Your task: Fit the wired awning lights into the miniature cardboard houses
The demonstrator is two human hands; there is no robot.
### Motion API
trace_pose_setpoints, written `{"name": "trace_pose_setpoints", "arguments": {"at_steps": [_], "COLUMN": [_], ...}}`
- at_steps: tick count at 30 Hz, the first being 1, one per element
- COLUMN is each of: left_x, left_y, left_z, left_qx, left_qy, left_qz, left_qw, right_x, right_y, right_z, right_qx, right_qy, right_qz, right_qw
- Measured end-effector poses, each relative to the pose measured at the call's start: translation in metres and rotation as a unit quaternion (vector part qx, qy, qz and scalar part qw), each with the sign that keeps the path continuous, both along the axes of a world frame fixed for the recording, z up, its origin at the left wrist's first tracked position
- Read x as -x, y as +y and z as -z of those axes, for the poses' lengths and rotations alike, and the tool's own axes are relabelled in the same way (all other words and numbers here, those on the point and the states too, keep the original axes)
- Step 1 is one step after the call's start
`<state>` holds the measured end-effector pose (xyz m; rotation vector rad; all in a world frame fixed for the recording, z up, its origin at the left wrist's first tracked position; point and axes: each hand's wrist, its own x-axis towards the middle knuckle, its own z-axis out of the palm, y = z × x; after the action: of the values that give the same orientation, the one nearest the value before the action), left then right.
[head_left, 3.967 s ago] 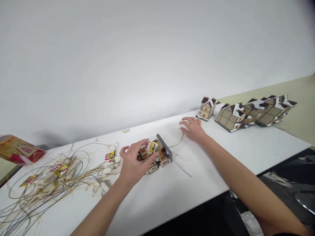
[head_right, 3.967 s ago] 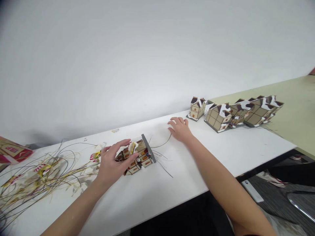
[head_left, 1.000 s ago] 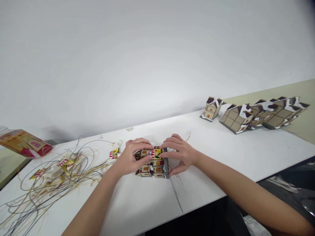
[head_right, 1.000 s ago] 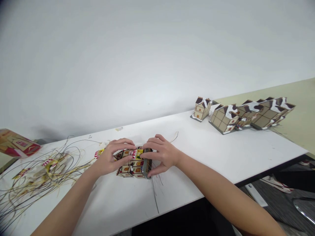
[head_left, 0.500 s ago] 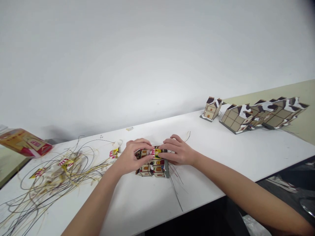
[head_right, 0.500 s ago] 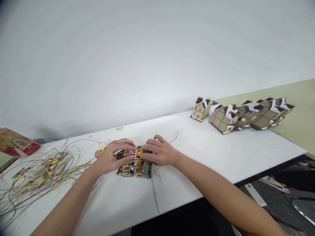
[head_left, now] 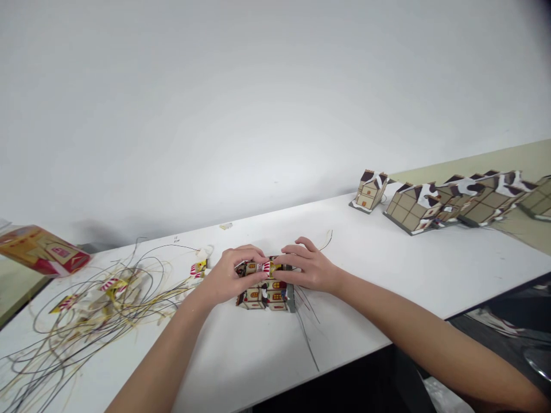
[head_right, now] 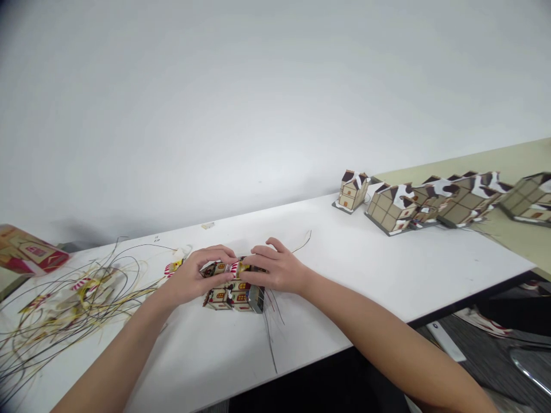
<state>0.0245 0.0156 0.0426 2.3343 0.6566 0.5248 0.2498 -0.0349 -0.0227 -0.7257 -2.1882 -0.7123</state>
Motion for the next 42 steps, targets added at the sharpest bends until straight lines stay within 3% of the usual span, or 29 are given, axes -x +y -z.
{"name": "trace_pose_setpoints", "arguments": {"at_steps": [13, 42], "left_x": [0.0012, -0.0003], "left_y": [-0.0003, -0.0021], "left_z": [-0.0001, -0.0044], "left_qx": [0.022, 0.054], "left_qy": [0.008, 0.024], "left_qz": [-0.008, -0.02], "left_qw": [1.0, 0.998], "right_x": [-0.0006, 0.0029], "right_y": [0.0015, 0.0005], "right_z": [-0.0022, -0.0006], "right_qx": [-0.013, -0.032], "right_qy": [0.024, 0.034], "right_qz": [-0.025, -0.001], "right_qw": [0.999, 0.999]}}
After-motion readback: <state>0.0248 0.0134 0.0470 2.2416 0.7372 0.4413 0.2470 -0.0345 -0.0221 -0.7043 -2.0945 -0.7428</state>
